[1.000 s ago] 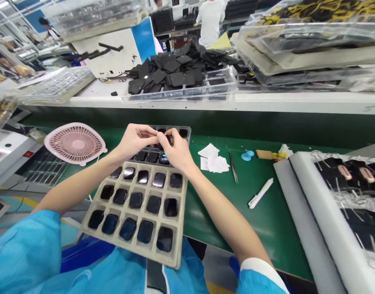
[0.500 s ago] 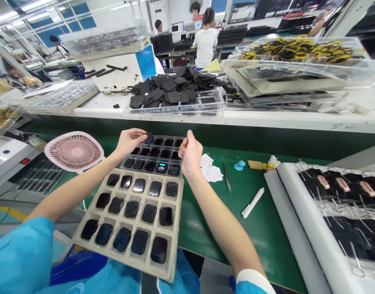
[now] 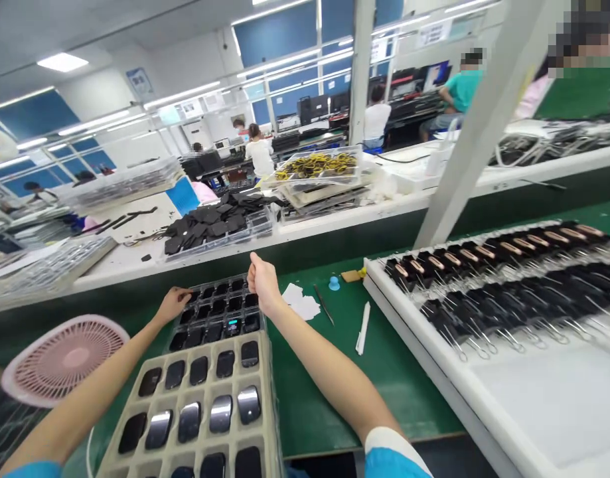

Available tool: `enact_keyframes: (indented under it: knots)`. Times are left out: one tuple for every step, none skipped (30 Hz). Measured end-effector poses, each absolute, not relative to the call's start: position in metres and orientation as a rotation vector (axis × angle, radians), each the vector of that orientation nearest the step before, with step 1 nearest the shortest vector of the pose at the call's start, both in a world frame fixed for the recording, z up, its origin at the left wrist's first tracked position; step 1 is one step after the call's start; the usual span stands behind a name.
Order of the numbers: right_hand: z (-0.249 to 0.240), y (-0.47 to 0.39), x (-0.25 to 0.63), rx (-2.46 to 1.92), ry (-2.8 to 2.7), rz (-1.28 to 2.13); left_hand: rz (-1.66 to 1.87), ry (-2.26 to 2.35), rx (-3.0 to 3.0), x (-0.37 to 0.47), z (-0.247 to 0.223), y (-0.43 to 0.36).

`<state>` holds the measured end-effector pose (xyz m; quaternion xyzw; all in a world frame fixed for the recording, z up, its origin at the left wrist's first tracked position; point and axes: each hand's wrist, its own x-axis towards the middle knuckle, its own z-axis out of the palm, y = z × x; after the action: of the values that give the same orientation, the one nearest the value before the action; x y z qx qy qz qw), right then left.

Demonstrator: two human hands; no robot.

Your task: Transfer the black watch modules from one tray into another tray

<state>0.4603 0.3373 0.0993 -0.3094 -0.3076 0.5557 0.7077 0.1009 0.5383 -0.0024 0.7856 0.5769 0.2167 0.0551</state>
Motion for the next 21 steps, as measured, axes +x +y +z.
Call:
enact_keyframes:
  knots:
    - [0.102, 0.335, 0.462, -0.689, -0.724, 1.228, 0.657, 1.729, 2.385, 0.096, -0.005, 0.539]
    - [0.105, 0.331, 0.463, -0.696, -0.771, 1.227, 0.665, 1.704, 2.356, 0.091, -0.007, 0.539]
    - [0.107, 0.327, 0.464, -0.707, -0.824, 1.228, 0.687, 1.686, 2.302, 0.085, -0.009, 0.537]
    - [0.11, 0.323, 0.463, -0.717, -0.888, 1.234, 0.731, 1.683, 2.229, 0.078, -0.012, 0.533]
    - [0.113, 0.318, 0.461, -0.725, -0.954, 1.241, 0.786, 1.691, 2.148, 0.071, -0.015, 0.529]
    - [0.115, 0.312, 0.458, -0.725, -1.013, 1.246, 0.841, 1.706, 2.07, 0.063, -0.019, 0.524]
    - [0.117, 0.307, 0.456, -0.714, -1.059, 1.253, 0.891, 1.723, 2.009, 0.056, -0.024, 0.518]
    - [0.12, 0.301, 0.453, -0.694, -1.088, 1.258, 0.933, 1.737, 1.971, 0.05, -0.03, 0.512]
    - [0.122, 0.296, 0.451, -0.668, -1.1, 1.261, 0.97, 1.749, 1.951, 0.045, -0.036, 0.507]
    - [0.124, 0.292, 0.451, -0.645, -1.099, 1.257, 1.009, 1.761, 1.938, 0.041, -0.041, 0.503]
    - [0.128, 0.289, 0.452, -0.632, -1.089, 1.234, 1.048, 1.77, 1.926, 0.038, -0.047, 0.5]
    - [0.133, 0.288, 0.455, -0.639, -1.083, 1.184, 1.085, 1.78, 1.91, 0.036, -0.052, 0.497]
    - [0.14, 0.289, 0.46, -0.673, -1.092, 1.098, 1.107, 1.783, 1.897, 0.036, -0.056, 0.496]
    - [0.149, 0.293, 0.468, -0.733, -1.119, 0.976, 1.116, 1.781, 1.89, 0.035, -0.059, 0.495]
    - [0.161, 0.3, 0.478, -0.813, -1.157, 0.819, 1.115, 1.776, 1.891, 0.035, -0.061, 0.495]
    - [0.176, 0.309, 0.49, -0.908, -1.203, 0.639, 1.109, 1.768, 1.903, 0.036, -0.063, 0.495]
    - [0.193, 0.321, 0.504, -1.004, -1.247, 0.45, 1.1, 1.757, 1.92, 0.036, -0.064, 0.496]
    - [0.212, 0.336, 0.521, -1.088, -1.26, 0.267, 1.096, 1.746, 1.937, 0.036, -0.065, 0.496]
    - [0.231, 0.352, 0.538, -1.165, -1.253, 0.128, 1.095, 1.735, 1.955, 0.036, -0.066, 0.497]
    - [0.251, 0.37, 0.557, -1.27, -1.257, 0.009, 1.095, 1.725, 1.971, 0.037, -0.066, 0.497]
    - [0.27, 0.388, 0.576, -1.412, -1.259, -0.107, 1.096, 1.717, 1.984, 0.037, -0.066, 0.497]
